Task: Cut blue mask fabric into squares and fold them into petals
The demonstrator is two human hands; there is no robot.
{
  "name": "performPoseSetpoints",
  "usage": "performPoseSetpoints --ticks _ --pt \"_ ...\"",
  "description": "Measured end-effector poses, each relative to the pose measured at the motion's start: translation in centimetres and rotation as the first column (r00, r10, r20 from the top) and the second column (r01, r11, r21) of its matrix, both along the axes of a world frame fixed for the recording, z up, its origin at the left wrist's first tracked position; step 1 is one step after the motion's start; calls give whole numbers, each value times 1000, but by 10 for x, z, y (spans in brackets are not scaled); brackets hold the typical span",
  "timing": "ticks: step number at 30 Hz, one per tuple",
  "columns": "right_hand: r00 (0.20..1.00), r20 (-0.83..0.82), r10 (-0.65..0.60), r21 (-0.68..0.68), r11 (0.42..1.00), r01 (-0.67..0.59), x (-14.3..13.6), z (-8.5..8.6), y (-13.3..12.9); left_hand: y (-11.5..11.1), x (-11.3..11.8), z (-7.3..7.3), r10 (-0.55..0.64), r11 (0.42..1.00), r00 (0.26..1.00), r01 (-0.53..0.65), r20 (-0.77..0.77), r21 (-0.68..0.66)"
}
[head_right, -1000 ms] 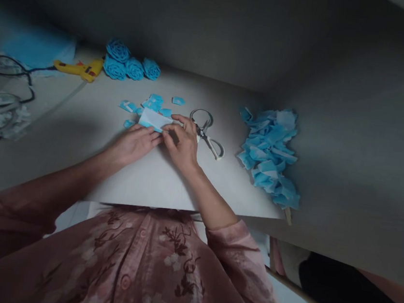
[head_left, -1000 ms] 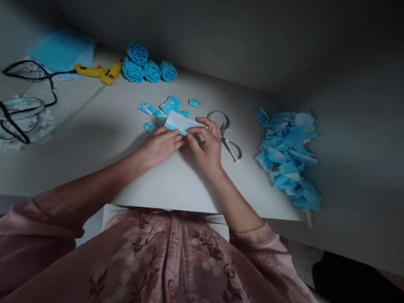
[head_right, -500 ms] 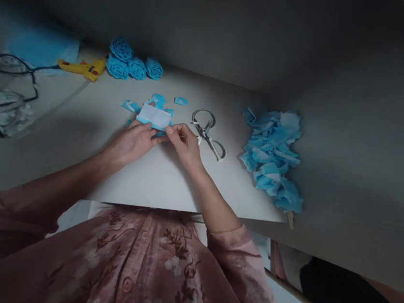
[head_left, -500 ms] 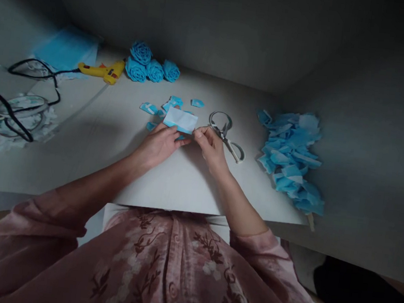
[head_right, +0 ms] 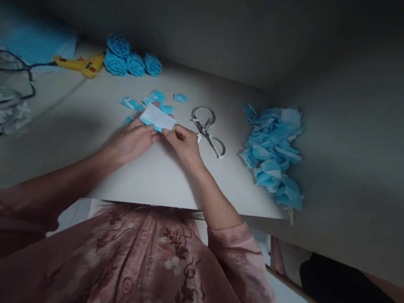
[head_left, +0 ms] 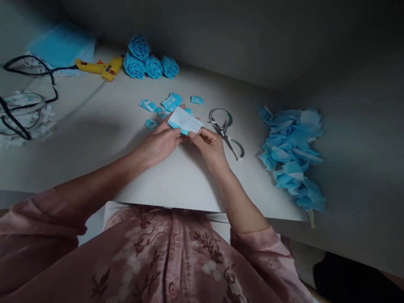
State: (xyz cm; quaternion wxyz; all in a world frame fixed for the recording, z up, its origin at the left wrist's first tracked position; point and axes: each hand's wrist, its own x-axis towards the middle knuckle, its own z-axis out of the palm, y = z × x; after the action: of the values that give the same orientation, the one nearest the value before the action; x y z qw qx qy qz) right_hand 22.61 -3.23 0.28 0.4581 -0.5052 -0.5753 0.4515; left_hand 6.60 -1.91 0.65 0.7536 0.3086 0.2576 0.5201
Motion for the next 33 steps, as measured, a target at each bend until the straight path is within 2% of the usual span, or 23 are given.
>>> performPoseSetpoints --ticks 10,16,21,27,31,33 --pt "1000 -11 -2 12 1000 2 -2 -1 -2 9 -8 0 3 999 1000 -3 -6 -41" --pt "998 -42 -43 33 998 44 -2 -4 -1 11 -5 -8 -33 994 999 30 -27 -104" --pt "998 -44 -36 19 999 37 -2 -4 -1 12 -7 -13 -31 997 998 26 -62 -77" --pt "1000 -25 -9 25 1000 10 -3 -8 -1 12 -9 -11 6 997 998 -11 -64 -77" --pt "998 2 63 26 998 -63 0 -11 4 15 -12 -12 9 999 996 -13 -86 -44" --pt "999 35 29 71 997 -31 7 -10 8 17 -14 -12 20 999 996 -22 -89 -27"
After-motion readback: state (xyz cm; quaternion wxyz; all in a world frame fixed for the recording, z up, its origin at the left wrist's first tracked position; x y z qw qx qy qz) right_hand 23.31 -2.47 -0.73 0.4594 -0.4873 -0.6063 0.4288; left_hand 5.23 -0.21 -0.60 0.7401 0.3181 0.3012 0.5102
